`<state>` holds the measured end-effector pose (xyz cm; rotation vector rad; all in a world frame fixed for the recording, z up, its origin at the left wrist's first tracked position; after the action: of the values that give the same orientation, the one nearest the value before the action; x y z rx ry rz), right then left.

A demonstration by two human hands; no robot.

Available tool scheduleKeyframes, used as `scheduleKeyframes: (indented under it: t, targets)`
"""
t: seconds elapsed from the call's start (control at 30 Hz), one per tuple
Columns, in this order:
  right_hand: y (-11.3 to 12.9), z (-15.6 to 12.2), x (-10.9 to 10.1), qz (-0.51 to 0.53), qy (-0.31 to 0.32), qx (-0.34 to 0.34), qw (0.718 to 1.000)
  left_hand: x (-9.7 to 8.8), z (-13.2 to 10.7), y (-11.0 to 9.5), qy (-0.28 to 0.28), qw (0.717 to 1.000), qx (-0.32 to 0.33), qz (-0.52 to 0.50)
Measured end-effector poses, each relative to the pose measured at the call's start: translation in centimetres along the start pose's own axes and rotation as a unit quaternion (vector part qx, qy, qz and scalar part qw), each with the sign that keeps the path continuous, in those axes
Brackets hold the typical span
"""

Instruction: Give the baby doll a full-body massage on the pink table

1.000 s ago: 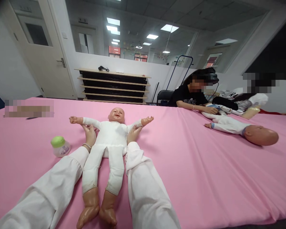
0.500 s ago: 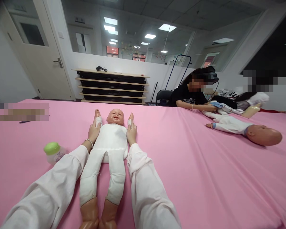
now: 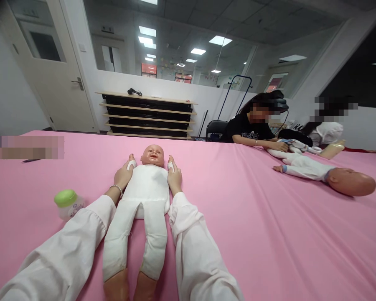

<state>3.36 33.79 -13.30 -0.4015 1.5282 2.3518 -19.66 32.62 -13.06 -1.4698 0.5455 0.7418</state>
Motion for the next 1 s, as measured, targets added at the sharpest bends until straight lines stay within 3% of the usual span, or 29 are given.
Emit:
scheduleKeyframes:
  t: [0.13,0.3,0.53,1.0]
  targets:
    - [-0.1,-0.1,0.0,0.009,-0.002,-0.007,1.000,0.0,0.0,0.0,0.003,1.000,0.002,0.005]
    - [-0.7,0.1,-0.1,-0.004,-0.022,0.041,0.999,0.0,-0.1,0.1,-0.010,1.000,0.004,-0.003]
    - [-0.5,0.1,0.1,0.017,-0.009,-0.003,1.000,0.1,-0.1,0.1,-0.010,1.000,-0.002,-0.001]
    - [-1.2,0.4,0.0,-0.011,-0.039,0.091,0.995,0.3,0.3,0.4,-0.017,1.000,-0.007,-0.006]
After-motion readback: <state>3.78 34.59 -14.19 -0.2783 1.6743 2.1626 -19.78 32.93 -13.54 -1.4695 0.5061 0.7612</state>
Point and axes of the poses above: each hand's wrist, its own z-axis towards the middle knuckle, its own x-axis out of the palm, y = z × x, the point moved 2 cm from there along z, towards the middle knuckle, and after that the axes turned 14 degrees about y, right-handed, at the moved point
